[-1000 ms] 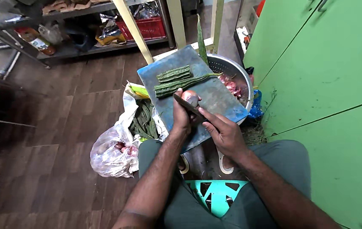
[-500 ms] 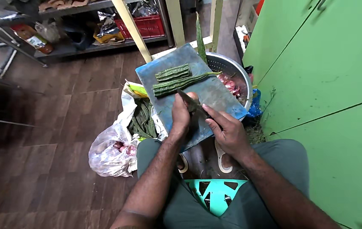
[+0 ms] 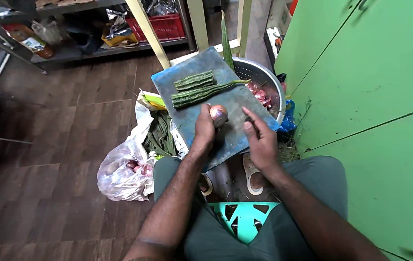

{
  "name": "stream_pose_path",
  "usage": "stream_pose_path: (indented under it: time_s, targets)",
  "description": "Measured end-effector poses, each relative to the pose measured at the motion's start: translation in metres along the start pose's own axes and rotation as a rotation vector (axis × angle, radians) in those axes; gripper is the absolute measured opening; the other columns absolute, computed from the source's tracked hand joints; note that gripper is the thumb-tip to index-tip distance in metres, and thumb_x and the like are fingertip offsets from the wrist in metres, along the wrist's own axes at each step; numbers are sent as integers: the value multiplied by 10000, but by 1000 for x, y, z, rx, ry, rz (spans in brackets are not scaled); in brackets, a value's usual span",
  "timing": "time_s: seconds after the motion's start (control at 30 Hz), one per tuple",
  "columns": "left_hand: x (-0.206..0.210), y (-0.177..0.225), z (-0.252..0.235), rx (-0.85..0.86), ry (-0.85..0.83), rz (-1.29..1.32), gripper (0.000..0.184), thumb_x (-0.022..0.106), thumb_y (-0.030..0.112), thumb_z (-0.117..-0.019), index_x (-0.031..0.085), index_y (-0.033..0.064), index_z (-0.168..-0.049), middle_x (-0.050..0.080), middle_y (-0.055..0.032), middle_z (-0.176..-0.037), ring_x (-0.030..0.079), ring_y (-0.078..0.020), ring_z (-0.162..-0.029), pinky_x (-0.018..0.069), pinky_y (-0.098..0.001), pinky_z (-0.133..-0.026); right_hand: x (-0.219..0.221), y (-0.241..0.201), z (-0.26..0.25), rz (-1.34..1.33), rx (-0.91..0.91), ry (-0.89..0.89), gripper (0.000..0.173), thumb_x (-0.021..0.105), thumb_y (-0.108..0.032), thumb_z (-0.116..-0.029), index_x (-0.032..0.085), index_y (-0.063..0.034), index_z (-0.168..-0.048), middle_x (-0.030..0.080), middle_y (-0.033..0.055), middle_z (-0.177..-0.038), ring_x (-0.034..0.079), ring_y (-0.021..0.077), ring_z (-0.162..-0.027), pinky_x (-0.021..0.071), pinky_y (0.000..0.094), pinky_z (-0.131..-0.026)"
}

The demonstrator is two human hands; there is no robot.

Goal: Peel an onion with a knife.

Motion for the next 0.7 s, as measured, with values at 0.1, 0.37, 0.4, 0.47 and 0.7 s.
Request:
stream_pose_path:
  time_s: [0.1, 0.37, 0.4, 0.47, 0.7]
  targets:
    - [3, -2, 3, -18, -46, -71, 578, 195, 484, -1070, 630, 106, -1118, 679, -50, -823, 598, -141, -612, 495, -313, -525, -3, 12, -9, -302, 75, 65, 344, 557, -223, -1069, 609, -61, -1369, 634, 58, -866, 529, 145, -613, 465, 306, -525]
    - [15, 0, 6, 137, -70, -441, 649, 221, 502, -1064, 706, 130, -846, 694, -53, -808, 680, -203, -808, 550, -518, -718, -3, 3, -4, -13, -76, 182, 151, 773, -222, -942, 776, -107, -1040, 692, -31, -767, 547, 38, -562, 474, 245, -499]
    - [16, 1, 8, 146, -76, -459, 649, 226, 504, -1065, 689, 128, -809, 681, -53, -777, 674, -205, -777, 547, -516, -695, -4, 2, -5, -2, -99, 192, 131, 765, -207, -946, 775, -100, -1022, 701, -28, -774, 566, 34, -574, 491, 244, -507]
    - [18, 2, 9, 165, -94, -464, 631, 257, 501, -1065, 649, 126, -743, 644, -50, -710, 650, -206, -711, 527, -504, -644, -6, 2, -6, 15, -119, 195, 125, 760, -199, -942, 770, -92, -1005, 681, -29, -744, 543, 34, -553, 467, 243, -487]
    - [22, 5, 13, 195, -214, -432, 613, 257, 476, -1083, 640, 107, -776, 636, -50, -723, 646, -180, -716, 540, -445, -655, -24, 14, -21, -19, 20, 200, 104, 709, -172, -956, 734, -84, -1006, 634, -20, -727, 525, 65, -549, 456, 254, -492]
Point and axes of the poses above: each hand's wrist, its own z-axis away from the middle knuckle, its own x-axis out of the palm, y = z × x, the point moved 5 cm from there along -z, towards the middle knuckle
